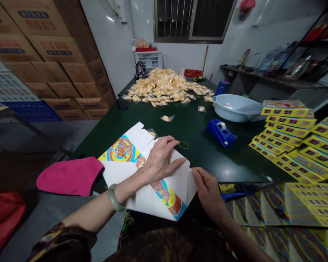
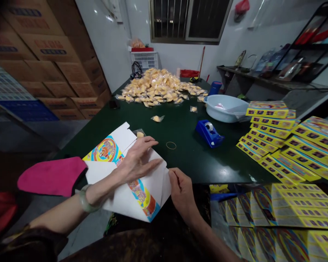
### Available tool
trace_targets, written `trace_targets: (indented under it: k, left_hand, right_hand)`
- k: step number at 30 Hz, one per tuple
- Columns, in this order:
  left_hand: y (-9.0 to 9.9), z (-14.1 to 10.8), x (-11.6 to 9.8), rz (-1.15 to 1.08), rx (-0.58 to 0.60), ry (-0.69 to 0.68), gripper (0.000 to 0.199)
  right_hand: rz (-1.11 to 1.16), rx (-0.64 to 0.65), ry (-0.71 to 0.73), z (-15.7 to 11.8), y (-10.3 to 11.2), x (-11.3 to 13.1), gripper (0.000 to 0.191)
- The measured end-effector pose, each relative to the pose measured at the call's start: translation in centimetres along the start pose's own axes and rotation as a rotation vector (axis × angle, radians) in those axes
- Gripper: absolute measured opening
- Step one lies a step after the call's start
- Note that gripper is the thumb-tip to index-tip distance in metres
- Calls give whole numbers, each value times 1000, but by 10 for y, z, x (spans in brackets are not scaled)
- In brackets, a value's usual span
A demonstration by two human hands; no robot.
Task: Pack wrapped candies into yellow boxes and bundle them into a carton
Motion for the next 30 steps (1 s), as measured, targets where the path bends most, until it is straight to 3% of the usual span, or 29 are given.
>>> trace_targets:
  k: [3,6,9,11,14,16,19,23,30]
  left_hand:
    - [16,-6,-5,32,-210,-85,36]
    - [22,-13,-5,41,-334,67,30]
    - [15,-21,-1,17,-350,187,25]
    - [7,-22,-4,31,-311,60,28]
    - [-13,-16,-16,90,-154,-260,37]
    - [-26,-9,-26,95,-59,-438,41]
    - [-39,2,-37,86,-36,-583,41]
    - [-44,10,-41,67,-70,-646,40]
    - [-40,18,-44,-43,-131,-711,41]
  right_hand:
    - [55,47,-78,1,0,-8,37]
    - [116,84,-175,-2,2,-21,39]
    - [74,107,-221,-4,12,-36,41]
    - [-8,245,-171,0,21,-40,41]
    - [-25,568,-78,11,33,-34,39]
    - [46,668,-36,22,41,-23,46]
    - [158,649,37,37,48,-4,56]
    - [226,568,52,38,47,9,65]
    - [72,361,67,32,49,1,51]
Point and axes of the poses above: each hand's wrist, its own z-axis towards the middle knuckle, its own y-axis out of the back of the hand, x = y × z, the point moved 3 cm from there along z, towards the middle knuckle, and after that the axes turned 10 degrees about -z, right-handed, at the moved point
